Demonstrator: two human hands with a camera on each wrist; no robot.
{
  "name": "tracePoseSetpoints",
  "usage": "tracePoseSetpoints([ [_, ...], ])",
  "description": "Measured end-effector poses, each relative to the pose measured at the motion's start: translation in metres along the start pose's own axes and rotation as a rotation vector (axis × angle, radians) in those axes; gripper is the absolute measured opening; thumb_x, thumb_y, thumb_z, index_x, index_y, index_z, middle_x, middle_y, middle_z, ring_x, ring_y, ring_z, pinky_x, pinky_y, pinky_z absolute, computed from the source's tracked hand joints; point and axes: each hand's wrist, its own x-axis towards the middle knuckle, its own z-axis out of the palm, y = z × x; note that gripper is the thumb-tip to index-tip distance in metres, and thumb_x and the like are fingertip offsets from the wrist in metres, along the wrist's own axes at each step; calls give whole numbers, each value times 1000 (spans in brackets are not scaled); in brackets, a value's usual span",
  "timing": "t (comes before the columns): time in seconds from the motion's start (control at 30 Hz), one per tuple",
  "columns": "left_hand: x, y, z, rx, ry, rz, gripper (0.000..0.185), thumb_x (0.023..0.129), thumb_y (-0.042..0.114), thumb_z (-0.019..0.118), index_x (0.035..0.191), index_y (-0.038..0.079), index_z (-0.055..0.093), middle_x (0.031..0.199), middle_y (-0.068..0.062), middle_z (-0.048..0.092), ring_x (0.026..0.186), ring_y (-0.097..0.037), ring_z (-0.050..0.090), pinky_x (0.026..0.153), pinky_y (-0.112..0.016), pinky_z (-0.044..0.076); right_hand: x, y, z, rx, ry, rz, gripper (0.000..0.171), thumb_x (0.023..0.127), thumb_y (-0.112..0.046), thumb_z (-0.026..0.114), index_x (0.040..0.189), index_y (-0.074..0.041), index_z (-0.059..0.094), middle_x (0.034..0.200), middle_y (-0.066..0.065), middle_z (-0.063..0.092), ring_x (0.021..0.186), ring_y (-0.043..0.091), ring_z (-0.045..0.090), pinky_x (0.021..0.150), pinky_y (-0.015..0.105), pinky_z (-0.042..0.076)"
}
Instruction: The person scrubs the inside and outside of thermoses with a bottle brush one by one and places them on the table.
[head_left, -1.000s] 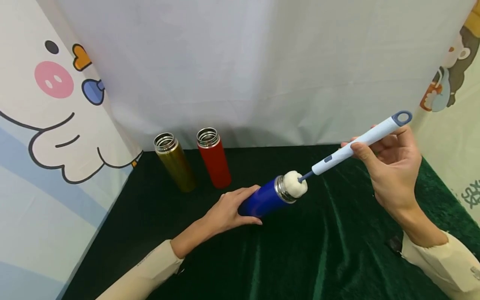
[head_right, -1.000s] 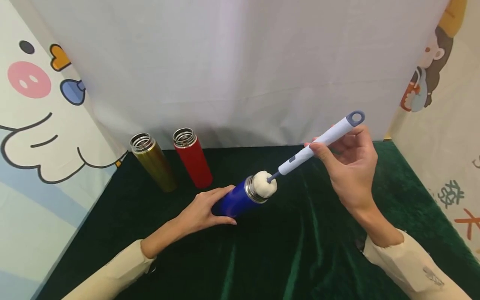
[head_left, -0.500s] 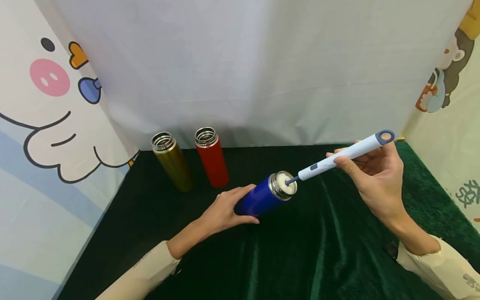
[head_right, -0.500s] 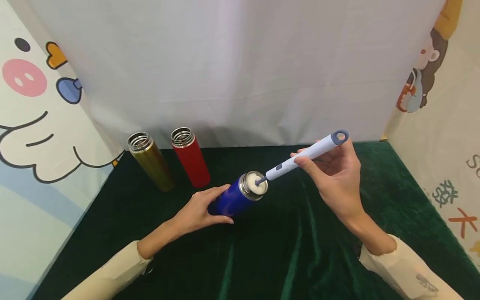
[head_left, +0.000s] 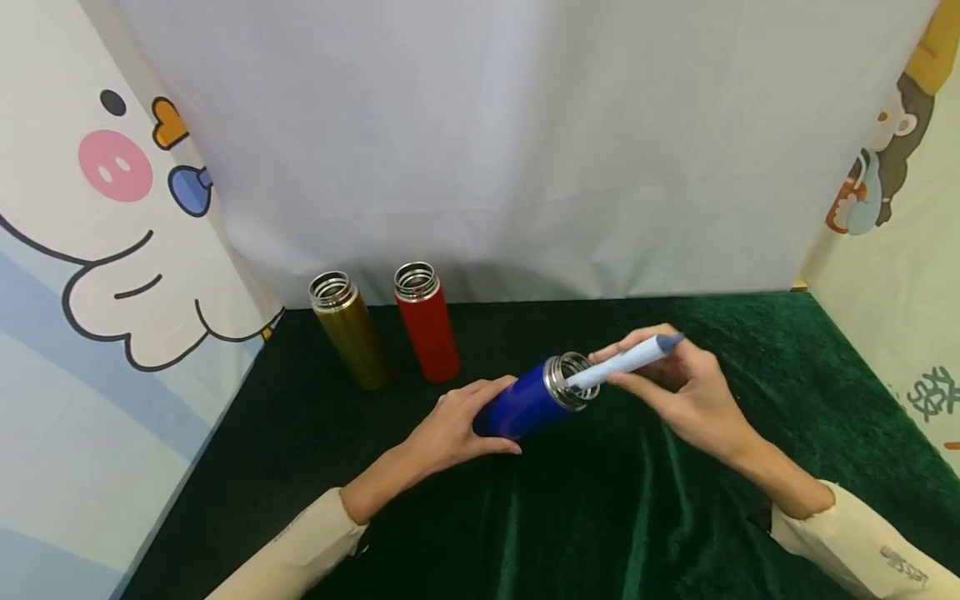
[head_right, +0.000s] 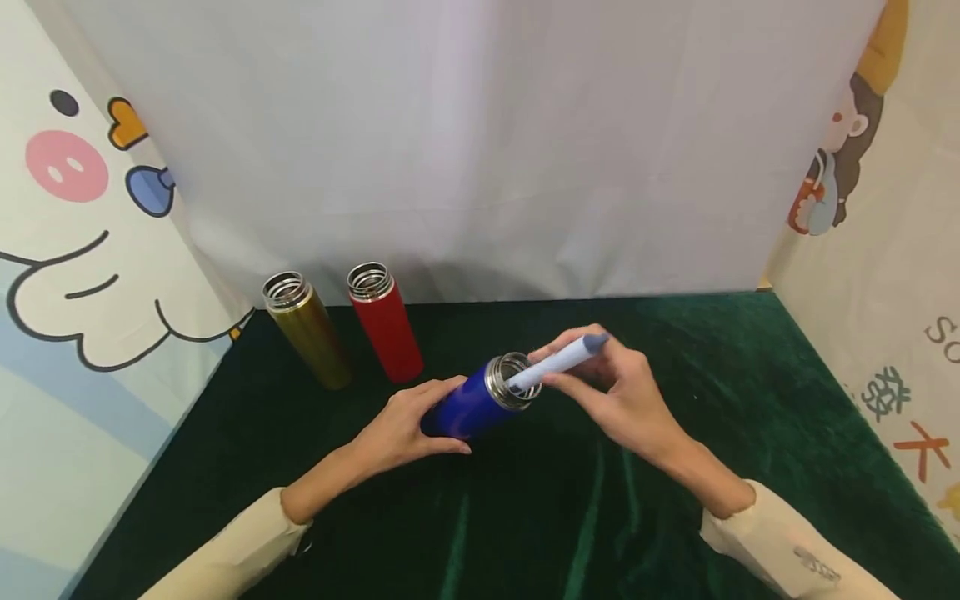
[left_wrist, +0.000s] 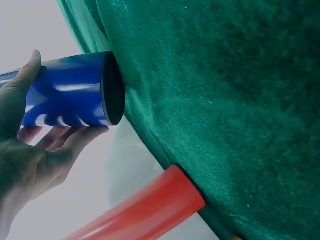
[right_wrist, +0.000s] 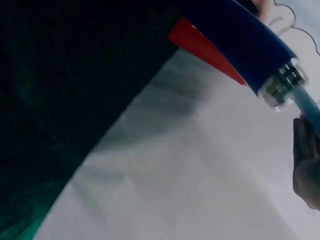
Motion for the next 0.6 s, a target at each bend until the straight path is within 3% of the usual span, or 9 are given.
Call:
tracePoseSetpoints([
  [0.2, 3, -3, -2, -7, -5, 12, 80, 82, 36, 86, 151, 25, 46, 139, -11, 61, 126, -32, 61, 106, -59, 51, 11, -21, -29, 160, 241, -178, 29, 91, 15, 64, 115, 23, 49, 105, 12, 74, 97, 19, 76, 87, 25, 61],
  [0.4, 6, -3, -1, 28, -38, 32, 79, 83, 38, 85, 151, 25, 46, 138, -11, 62, 125, -32, 63, 104, -57, 52, 5, -32, -36, 181, 458, -204, 32, 85, 16, 72, 114, 20, 58, 100, 11, 74, 90, 17, 78, 83, 22, 61],
  [0.47, 6, -2, 0, 41, -37, 34, 79, 84, 39, 85, 151, 25, 46, 138, -11, 62, 124, -32, 63, 104, -56, 53, 5, -33, -36, 171, 463, -174, 31, 84, 17, 72, 113, 20, 60, 100, 11, 75, 90, 16, 78, 83, 21, 61],
  [0.6, 9, 1, 3, 74, -36, 51, 79, 85, 41, 83, 152, 25, 45, 139, -11, 62, 124, -32, 64, 103, -56, 54, 5, -33, -34, 134, 383, -116, 29, 85, 19, 70, 112, 21, 60, 102, 9, 78, 93, 15, 78, 84, 21, 60],
])
